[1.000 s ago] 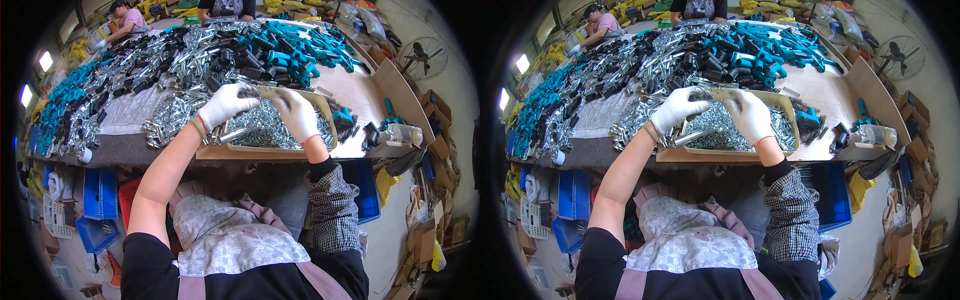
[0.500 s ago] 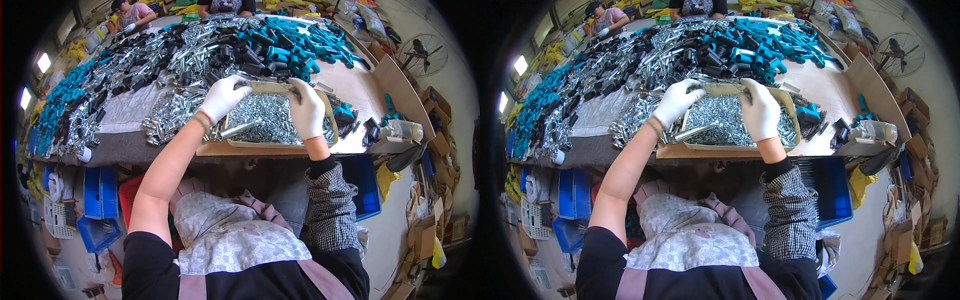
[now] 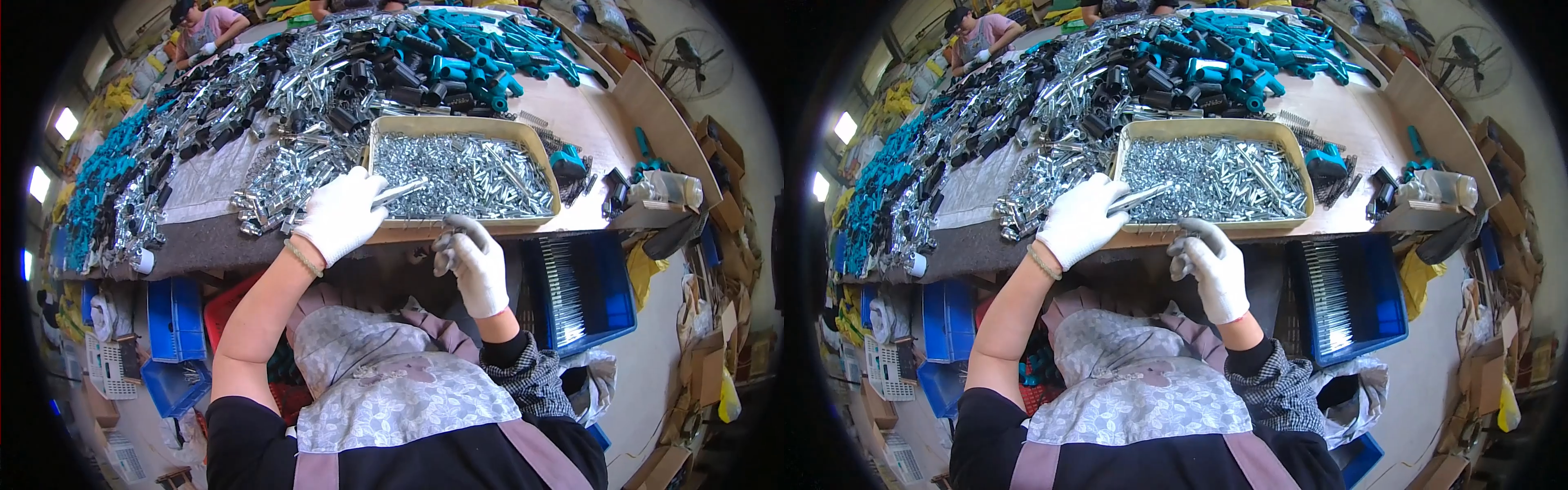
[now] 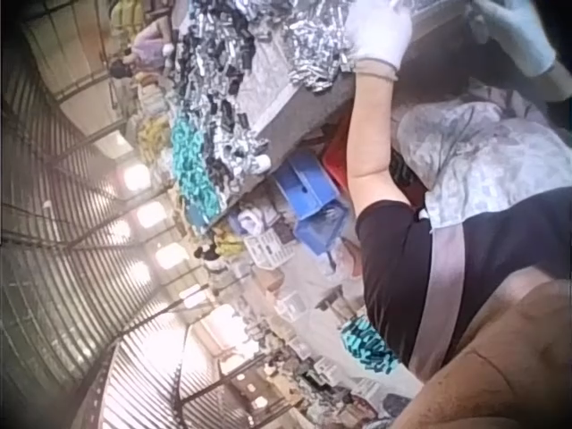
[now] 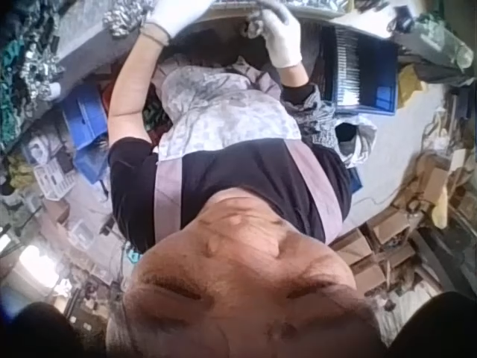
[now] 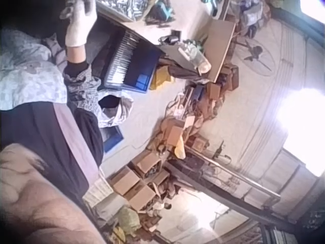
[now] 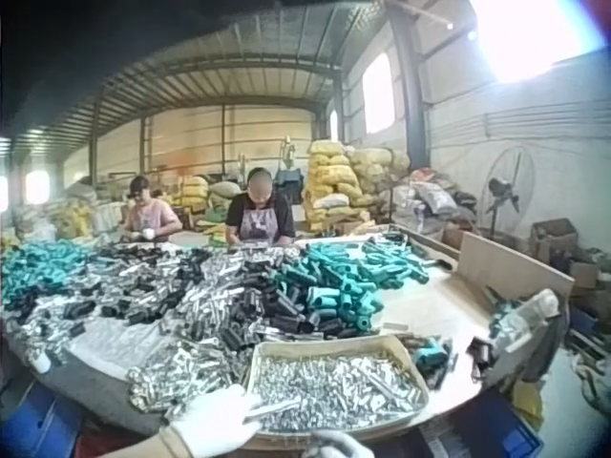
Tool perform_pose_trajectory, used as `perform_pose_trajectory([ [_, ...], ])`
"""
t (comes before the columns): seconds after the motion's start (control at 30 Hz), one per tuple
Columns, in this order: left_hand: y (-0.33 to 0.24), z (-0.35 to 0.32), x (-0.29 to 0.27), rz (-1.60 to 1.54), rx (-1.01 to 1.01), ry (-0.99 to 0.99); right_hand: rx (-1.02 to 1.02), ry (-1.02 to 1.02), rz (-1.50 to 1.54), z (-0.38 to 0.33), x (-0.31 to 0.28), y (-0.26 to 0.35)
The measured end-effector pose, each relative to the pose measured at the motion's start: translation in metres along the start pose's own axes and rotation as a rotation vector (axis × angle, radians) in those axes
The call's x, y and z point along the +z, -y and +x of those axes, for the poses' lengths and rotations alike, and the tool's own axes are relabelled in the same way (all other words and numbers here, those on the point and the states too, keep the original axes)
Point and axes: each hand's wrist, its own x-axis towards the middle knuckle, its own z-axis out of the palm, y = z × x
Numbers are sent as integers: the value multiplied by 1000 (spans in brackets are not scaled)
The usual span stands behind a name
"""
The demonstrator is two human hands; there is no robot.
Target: Assembling mechanical hand tools by inserting springs and pins into metal bodies and attaching plastic handles.
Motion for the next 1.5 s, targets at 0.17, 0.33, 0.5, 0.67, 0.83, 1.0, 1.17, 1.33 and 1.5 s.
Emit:
perform_pose_trajectory([
  [0.17, 15, 5, 13, -340, -44, -232, 78, -20, 62, -13, -6, -15],
  [0.33, 31, 7, 7, -585, -93, -479, 122, -21, 140, -18, -10, -24],
  [0.5, 22, -1, -8, -775, -158, -417, 88, -16, 148, -12, -8, -25],
  [0.67, 26, 6, 0, -757, -184, -403, -9, 96, 126, -4, 8, -19],
  [0.83, 18, 11, -1, -808, -102, -319, -169, 49, 264, 51, 29, 2],
  [1.0, 31, 16, 5, -906, 147, -251, -51, 40, 354, 69, 16, 9],
  [1.17, 40, 0, 4, -1147, 88, -339, -41, -1, 378, 65, 16, 8],
  [1.33, 45, -24, 3, -1239, 11, -538, -96, 73, 311, 42, 8, 3],
  [1.5, 18, -67, 0, -1260, -206, -521, 63, -78, -82, -20, -5, -13],
])
